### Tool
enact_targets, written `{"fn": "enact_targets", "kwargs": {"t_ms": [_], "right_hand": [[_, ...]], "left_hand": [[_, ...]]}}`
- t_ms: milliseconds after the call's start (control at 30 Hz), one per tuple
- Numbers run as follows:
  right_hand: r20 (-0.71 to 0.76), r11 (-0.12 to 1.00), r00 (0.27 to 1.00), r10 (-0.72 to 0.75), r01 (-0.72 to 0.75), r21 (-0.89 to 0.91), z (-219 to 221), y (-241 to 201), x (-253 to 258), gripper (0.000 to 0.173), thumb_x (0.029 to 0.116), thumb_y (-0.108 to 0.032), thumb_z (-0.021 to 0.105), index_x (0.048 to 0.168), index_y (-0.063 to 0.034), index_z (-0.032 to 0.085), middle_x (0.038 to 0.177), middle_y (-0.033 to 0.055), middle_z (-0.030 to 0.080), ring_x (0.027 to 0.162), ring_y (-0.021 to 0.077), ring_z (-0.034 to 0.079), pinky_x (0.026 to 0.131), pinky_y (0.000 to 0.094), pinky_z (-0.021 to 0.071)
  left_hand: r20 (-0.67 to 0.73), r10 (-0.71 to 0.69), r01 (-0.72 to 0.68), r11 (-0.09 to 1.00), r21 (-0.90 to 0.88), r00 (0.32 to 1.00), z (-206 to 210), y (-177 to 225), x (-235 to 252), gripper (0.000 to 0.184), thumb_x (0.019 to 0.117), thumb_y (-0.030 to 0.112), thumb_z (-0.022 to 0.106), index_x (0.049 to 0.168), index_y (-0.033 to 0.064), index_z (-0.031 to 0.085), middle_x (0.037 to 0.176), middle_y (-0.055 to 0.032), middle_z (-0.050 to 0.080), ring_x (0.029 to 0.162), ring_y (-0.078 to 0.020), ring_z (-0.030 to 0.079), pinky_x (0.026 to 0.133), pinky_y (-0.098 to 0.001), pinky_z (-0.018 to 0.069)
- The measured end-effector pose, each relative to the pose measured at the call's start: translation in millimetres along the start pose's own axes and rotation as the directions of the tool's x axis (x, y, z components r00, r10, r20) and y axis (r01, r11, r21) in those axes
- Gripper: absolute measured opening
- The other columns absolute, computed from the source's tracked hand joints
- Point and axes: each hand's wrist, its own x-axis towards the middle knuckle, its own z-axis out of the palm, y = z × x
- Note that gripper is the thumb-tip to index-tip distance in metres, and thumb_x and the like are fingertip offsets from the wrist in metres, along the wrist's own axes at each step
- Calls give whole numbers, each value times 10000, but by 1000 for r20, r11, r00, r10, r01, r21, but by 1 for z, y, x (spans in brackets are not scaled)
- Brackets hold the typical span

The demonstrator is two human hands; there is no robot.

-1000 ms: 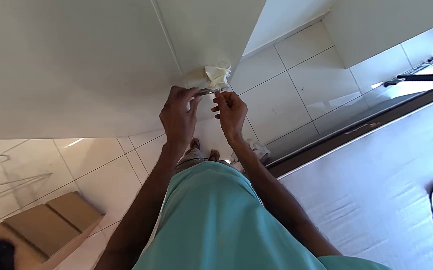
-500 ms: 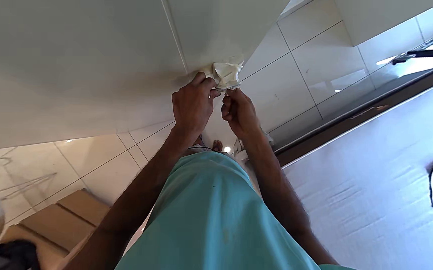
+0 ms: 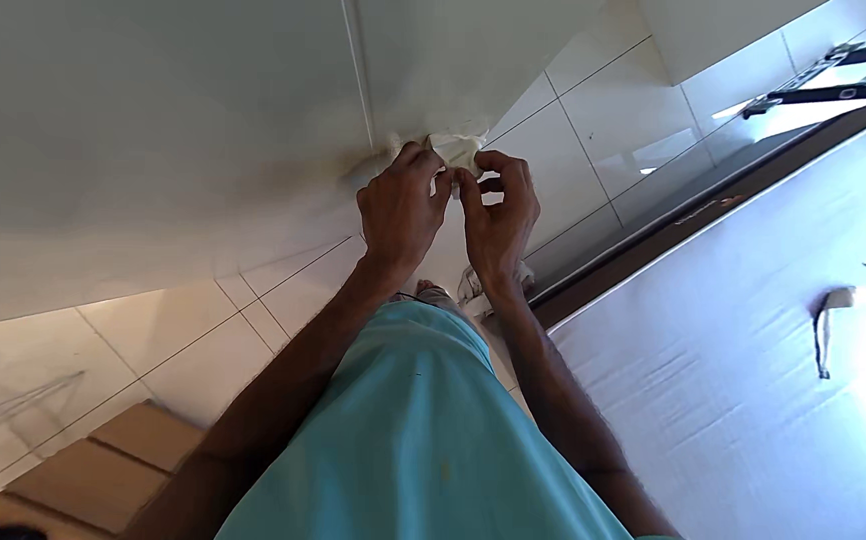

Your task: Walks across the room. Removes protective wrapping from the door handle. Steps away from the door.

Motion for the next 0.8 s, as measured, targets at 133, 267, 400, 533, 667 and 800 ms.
{"fn": "enact_targets", "kwargs": {"t_ms": [133,267,400,533,667,800], "right_hand": [[40,993,992,121,-121,-14,-5,-5,13,225,959,-254,735,1103,-82,713,1030,33,713,762,88,682,659,261,586],[180,914,925,335,-365,177,-10,-5,29,244,926,-279,780,1057,-81,722,974,42,672,667,102,605,540,240,502],[309,869,891,333,-417,266,-18,2,38,226,930,-251,779,1053,-66,737,947,40,698,635,85,587,512,222,461],[211,995,976,-51,68,-77,-25,4,36,194,992,-271,680,1019,-99,766,960,28,698,648,96,596,571,265,509],[198,910,948,-249,299,-286,-25,-1,30,142,1001,-192,638,1028,-102,745,998,64,706,689,177,658,549,344,528],[287,983,941,-180,183,15,-30,9,39,168,997,-173,667,1094,-47,722,1056,77,724,811,148,714,690,310,613]], "left_hand": [[-72,36,-34,999,35,997,7,3,0,182,994,259,626,966,120,740,1007,-46,724,769,-228,686,574,-427,479],[-177,90,-90,996,9,980,15,-1,-1,178,998,220,607,932,116,736,969,-47,731,752,-219,689,545,-410,466],[-283,77,-101,992,-73,956,26,-5,-2,163,985,199,623,940,121,759,969,-34,745,788,-187,699,583,-391,495],[-350,-17,-30,991,-128,936,34,1,-2,149,966,194,634,928,125,761,928,-15,728,764,-158,674,590,-377,481],[-350,30,-45,998,-34,936,33,2,-10,157,1008,214,640,1003,125,769,1044,-35,726,851,-169,697,628,-351,532],[-245,-1,7,1000,27,970,22,7,-18,284,1001,352,672,1138,112,736,1161,-74,705,904,-231,704,672,-412,545]]}}
